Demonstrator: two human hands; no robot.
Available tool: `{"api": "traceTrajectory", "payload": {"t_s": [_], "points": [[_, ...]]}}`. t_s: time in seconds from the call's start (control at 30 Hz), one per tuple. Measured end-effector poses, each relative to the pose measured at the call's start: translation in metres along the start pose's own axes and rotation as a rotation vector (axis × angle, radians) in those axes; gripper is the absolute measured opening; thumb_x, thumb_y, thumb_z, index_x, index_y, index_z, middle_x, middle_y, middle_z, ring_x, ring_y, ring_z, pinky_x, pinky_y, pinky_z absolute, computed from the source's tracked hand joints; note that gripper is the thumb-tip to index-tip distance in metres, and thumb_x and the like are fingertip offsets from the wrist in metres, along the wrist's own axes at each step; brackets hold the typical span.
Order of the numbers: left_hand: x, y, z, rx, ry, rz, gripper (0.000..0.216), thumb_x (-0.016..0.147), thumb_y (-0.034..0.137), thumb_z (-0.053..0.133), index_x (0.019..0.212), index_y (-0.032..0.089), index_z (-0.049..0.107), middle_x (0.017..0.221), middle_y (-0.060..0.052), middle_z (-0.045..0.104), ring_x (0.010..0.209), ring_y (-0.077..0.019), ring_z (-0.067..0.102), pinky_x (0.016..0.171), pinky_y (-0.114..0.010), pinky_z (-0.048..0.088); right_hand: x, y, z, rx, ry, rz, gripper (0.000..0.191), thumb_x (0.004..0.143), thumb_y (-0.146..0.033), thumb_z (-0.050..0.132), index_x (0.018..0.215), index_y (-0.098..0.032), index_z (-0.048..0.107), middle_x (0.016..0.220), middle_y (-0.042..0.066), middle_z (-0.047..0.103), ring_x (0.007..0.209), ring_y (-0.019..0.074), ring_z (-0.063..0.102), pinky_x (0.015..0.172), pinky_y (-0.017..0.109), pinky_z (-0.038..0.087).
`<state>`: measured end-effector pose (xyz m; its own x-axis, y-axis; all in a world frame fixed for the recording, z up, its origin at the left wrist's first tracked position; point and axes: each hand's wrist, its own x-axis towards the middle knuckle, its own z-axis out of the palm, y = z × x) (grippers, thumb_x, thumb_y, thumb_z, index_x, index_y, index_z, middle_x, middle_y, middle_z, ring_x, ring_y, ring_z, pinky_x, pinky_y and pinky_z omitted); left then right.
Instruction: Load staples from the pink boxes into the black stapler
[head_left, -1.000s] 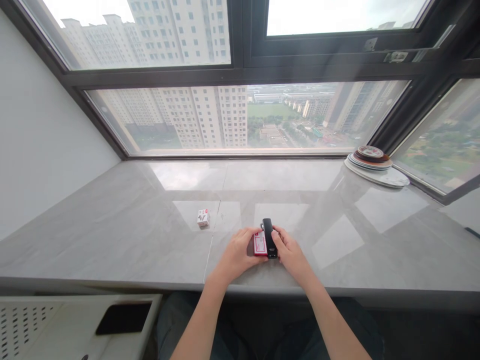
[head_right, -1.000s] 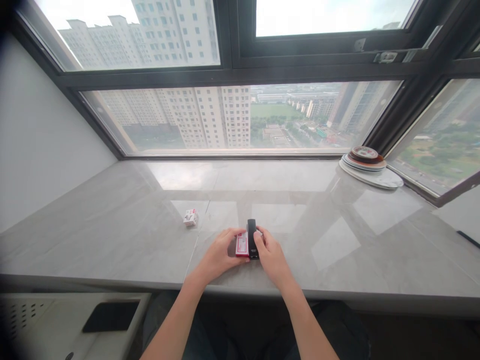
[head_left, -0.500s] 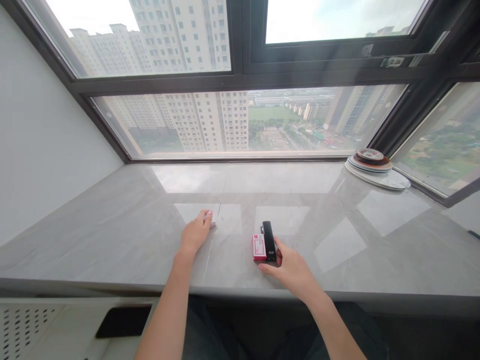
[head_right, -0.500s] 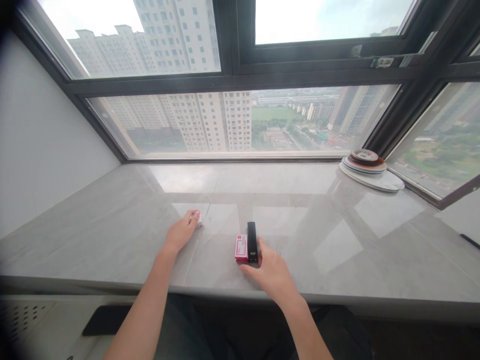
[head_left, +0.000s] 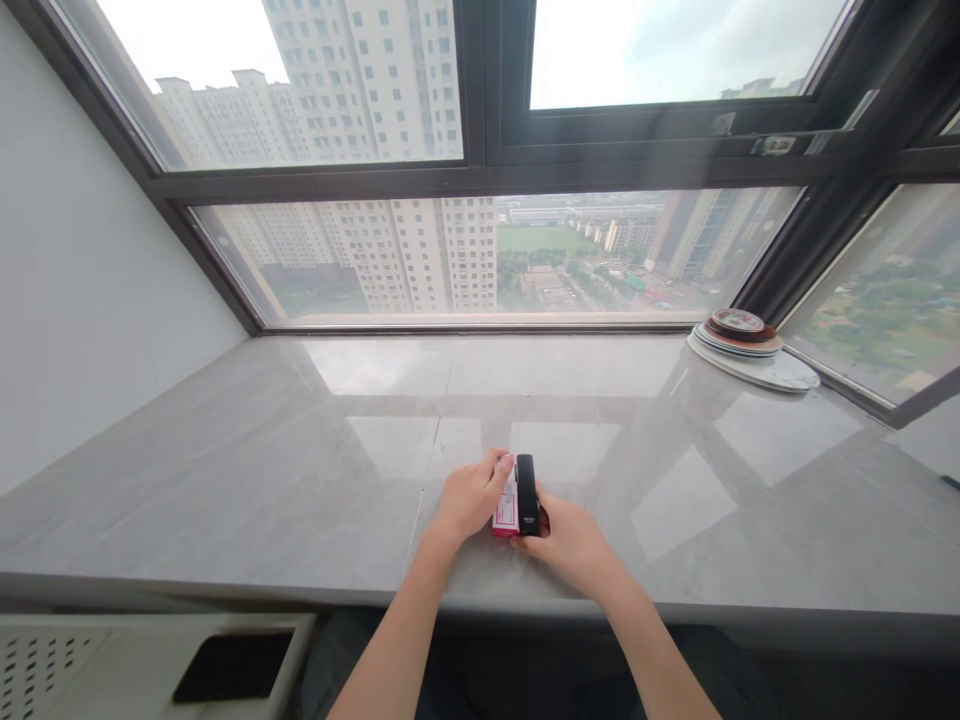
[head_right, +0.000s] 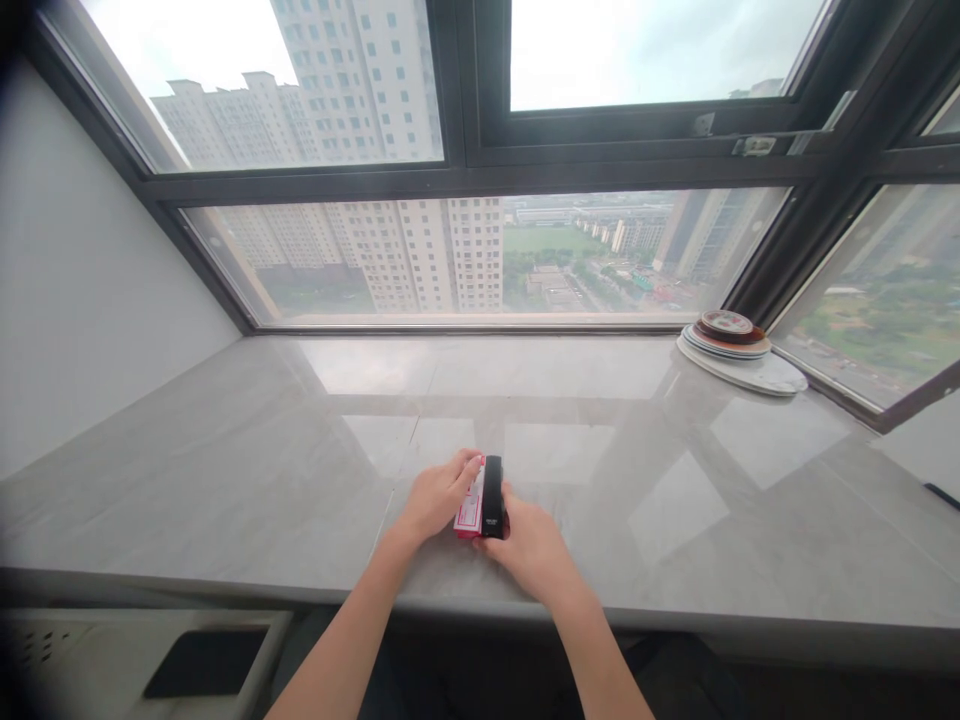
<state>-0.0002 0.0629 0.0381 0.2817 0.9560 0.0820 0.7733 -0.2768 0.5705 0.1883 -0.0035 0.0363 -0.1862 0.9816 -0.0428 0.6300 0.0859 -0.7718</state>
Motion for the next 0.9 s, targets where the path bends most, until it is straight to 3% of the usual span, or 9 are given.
{"api": "traceTrajectory", "payload": {"t_s": [0.17,0.4,0.6,0.73,0.9], "points": [[-0.004,0.005,0.012,0.090,0.057,-0.132,0.054,0.109,0.048,0.019,0.148,0.026,0.049,0.109,-0.008,0.077,0.100,-0.0256,0.072,0.086,-0.032,0.044,0.000,-0.008,-0.003,-0.034,-0.031,-0.001,0.067,0.076,-0.030,0.076,0.141,-0.025,0.057,0.092,0.002,0.075,0.078,0.0214,0.067,0.067,0.026,0.039],[-0.006,0.003,0.027,0.119,0.084,-0.202,0.057,0.110,0.046,0.017,0.151,0.021,0.047,0.117,-0.014,0.075,0.112,-0.0276,0.070,0.091,-0.034,0.046,-0.003,-0.015,-0.010,-0.044,-0.042,0.010,0.061,0.078,-0.028,0.074,0.137,-0.024,0.060,0.098,0.006,0.076,0.083,0.0238,0.068,0.071,0.028,0.043],[-0.001,0.014,0.038,0.166,0.080,-0.239,0.058,0.110,0.044,0.016,0.151,0.017,0.047,0.112,-0.015,0.076,0.106,-0.0283,0.072,0.086,-0.035,0.048,-0.002,-0.005,-0.021,0.048,-0.082,-0.021,0.053,0.077,-0.027,0.072,0.129,-0.025,0.064,0.096,0.002,0.076,0.081,0.0216,0.067,0.071,0.027,0.045],[0.012,0.039,0.057,0.137,0.070,-0.219,0.058,0.109,0.043,0.014,0.149,0.015,0.046,0.105,-0.016,0.076,0.101,-0.0304,0.073,0.083,-0.038,0.050,-0.001,0.020,-0.045,0.099,-0.120,-0.018,0.048,0.076,-0.030,0.070,0.123,-0.024,0.066,0.099,0.001,0.077,0.086,0.0236,0.068,0.077,0.029,0.049],[0.049,0.099,0.096,0.045,-0.016,-0.176,0.059,0.108,0.038,0.017,0.150,0.006,0.043,0.104,-0.022,0.074,0.102,-0.0347,0.072,0.085,-0.043,0.052,0.000,0.078,-0.100,0.069,-0.149,0.061,0.049,0.072,-0.039,0.073,0.117,-0.020,0.071,0.099,0.003,0.078,0.092,0.0284,0.068,0.082,0.033,0.052]]}}
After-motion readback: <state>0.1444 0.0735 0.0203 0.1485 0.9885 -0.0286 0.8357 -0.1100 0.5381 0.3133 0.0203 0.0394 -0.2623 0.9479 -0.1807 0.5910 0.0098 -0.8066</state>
